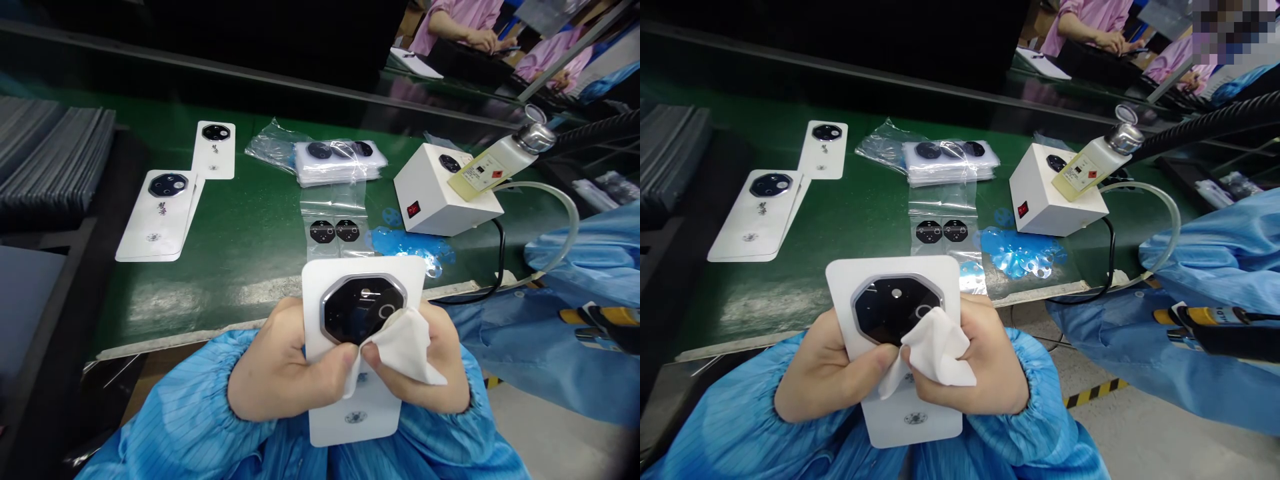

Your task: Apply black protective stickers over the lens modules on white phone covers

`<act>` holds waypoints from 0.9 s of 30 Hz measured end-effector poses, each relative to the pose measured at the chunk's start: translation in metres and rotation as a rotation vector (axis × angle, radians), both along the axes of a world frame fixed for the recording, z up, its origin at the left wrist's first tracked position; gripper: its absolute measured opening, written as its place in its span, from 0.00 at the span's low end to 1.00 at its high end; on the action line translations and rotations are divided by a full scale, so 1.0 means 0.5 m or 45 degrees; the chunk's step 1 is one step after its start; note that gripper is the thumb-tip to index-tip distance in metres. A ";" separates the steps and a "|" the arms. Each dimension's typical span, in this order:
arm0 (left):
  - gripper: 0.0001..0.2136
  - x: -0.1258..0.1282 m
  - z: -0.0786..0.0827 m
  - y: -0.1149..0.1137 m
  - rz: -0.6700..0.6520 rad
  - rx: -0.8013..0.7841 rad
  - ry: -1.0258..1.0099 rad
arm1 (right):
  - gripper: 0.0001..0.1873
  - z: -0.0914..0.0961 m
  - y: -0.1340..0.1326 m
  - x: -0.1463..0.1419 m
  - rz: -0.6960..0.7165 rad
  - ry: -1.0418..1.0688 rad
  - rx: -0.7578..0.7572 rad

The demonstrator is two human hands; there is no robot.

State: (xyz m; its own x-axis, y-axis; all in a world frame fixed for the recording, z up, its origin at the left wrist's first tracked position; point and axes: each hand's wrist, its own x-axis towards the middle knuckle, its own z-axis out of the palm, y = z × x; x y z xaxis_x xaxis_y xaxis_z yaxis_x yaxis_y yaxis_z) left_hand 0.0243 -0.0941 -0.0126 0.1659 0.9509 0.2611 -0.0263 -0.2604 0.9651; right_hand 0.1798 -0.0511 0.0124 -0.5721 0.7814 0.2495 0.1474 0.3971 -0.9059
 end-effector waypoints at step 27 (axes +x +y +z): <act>0.15 0.000 -0.024 -0.001 -0.113 -0.489 -0.590 | 0.07 -0.017 0.013 0.010 0.120 0.153 -0.490</act>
State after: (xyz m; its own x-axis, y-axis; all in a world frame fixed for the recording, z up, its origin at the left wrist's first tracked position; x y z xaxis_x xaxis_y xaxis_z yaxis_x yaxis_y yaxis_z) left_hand 0.0241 -0.0945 -0.0246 0.2001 0.9792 -0.0336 -0.4719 0.1264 0.8726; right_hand 0.1847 -0.0445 0.0041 -0.6302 0.7762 0.0189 0.0105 0.0328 -0.9994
